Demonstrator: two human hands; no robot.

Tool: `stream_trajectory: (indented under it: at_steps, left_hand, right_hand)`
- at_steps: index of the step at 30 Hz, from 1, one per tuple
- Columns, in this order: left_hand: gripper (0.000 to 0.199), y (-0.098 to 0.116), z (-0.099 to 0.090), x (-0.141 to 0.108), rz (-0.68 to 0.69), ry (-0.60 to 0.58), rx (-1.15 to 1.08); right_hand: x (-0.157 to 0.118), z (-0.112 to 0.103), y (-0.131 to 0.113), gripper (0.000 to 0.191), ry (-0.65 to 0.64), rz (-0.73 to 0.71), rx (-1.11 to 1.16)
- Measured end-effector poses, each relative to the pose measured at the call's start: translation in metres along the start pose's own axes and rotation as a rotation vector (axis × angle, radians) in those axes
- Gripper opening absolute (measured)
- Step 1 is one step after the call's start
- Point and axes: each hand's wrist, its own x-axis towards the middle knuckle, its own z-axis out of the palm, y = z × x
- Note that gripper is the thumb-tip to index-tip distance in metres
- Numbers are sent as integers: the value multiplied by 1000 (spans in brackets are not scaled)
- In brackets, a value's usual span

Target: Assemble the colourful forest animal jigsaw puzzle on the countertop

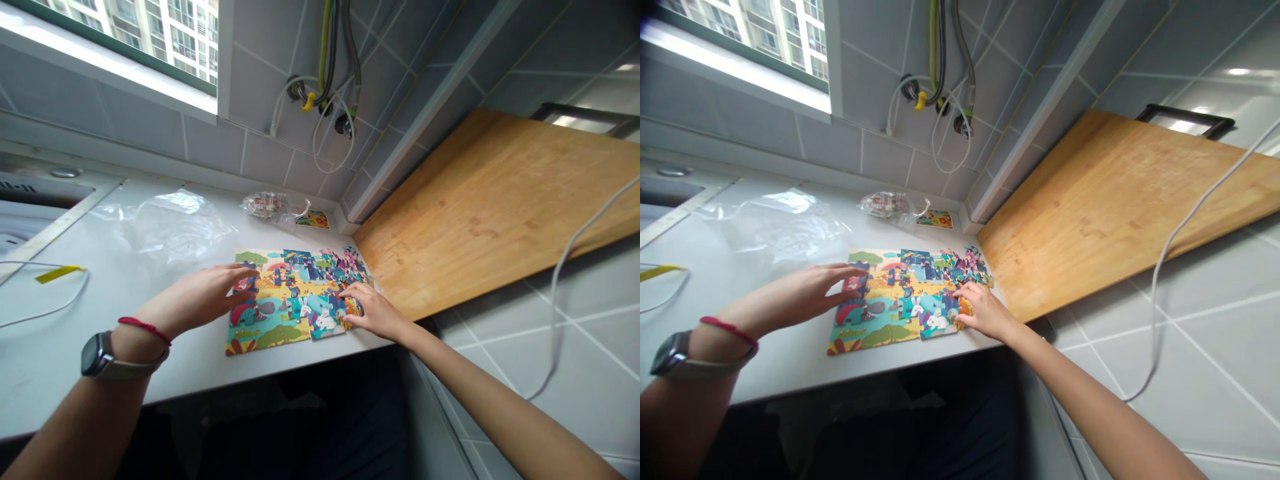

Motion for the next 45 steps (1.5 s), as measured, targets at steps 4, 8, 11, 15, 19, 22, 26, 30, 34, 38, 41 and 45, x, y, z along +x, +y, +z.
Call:
stream_trajectory:
  at_steps: [4, 8, 11, 15, 19, 22, 26, 30, 34, 38, 41, 45]
  left_hand:
    - [57, 21, -3, -6, -12, 0, 38]
    - [52, 36, 3, -11, 18, -31, 18]
    - [45, 42, 10, -10, 27, -36, 48]
    - [35, 58, 17, -6, 91, -26, 97]
    - [37, 82, 17, -5, 104, -108, 148]
    - [40, 96, 16, -9, 75, -130, 165]
    - [49, 103, 16, -15, 39, -125, 170]
    - [46, 102, 14, -14, -1, -177, 184]
    - [43, 98, 10, -11, 8, -131, 206]
    - [49, 95, 15, -10, 40, -75, 239]
    - [47, 96, 24, -9, 70, -88, 237]
    - [43, 96, 34, -7, 92, -71, 223]
  right_hand:
    - [11, 2, -7, 41, -2, -22, 44]
    - [18, 4, -9, 44, 7, -29, 73]
    - [24, 5, -11, 43, 5, -28, 106]
    - [38, 8, -18, 44, -17, -44, 167]
    - [60, 15, -31, 46, -48, -52, 234]
    - [80, 22, -41, 45, -63, -90, 252]
    - [103, 33, -47, 45, -92, -133, 216]
    - [109, 39, -46, 42, -79, -194, 102]
    - [104, 40, -47, 41, -63, -270, 19]
    - [100, 42, -49, 40, -44, -273, -57]
    - [98, 40, -53, 37, -40, -282, -139]
    - [98, 34, -61, 31, -43, -334, -294]
